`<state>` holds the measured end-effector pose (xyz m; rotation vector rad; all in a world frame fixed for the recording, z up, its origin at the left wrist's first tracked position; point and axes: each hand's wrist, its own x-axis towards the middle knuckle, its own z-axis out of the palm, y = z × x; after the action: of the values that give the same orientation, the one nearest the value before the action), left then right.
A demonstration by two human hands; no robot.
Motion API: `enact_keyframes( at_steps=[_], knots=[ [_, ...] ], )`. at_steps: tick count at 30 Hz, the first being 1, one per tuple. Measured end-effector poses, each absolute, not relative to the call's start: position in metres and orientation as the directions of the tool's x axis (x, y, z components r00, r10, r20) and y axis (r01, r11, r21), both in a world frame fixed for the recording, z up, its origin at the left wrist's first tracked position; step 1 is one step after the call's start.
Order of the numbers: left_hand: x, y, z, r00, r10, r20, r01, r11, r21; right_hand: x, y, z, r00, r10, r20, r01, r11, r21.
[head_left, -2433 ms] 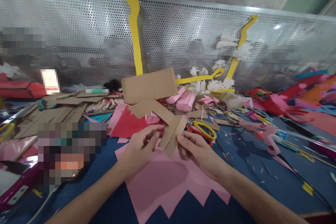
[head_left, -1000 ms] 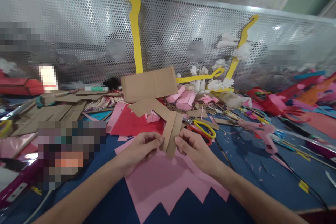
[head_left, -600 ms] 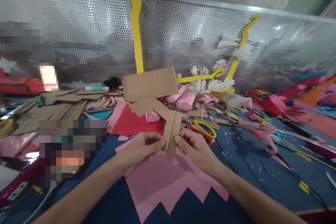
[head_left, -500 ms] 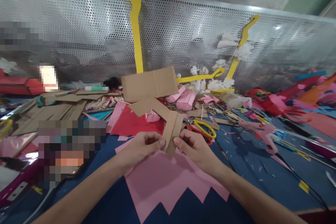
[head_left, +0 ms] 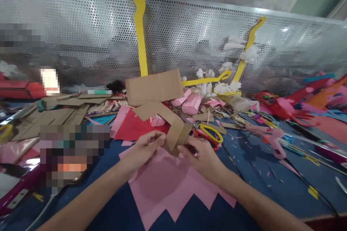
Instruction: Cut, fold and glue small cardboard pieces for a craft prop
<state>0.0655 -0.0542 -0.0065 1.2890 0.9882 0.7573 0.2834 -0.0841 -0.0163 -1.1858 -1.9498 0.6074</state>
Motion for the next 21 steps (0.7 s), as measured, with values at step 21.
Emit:
enact_keyframes(
  at_steps=[21],
  knots=[
    [0.06,-0.059,0.002,0.516,0.808,-0.284,0.041,0.308,0.951,0.304,-0.084,-0.003,-0.588,0.459,0.666,0.581,0.813,-0.047]
  ],
)
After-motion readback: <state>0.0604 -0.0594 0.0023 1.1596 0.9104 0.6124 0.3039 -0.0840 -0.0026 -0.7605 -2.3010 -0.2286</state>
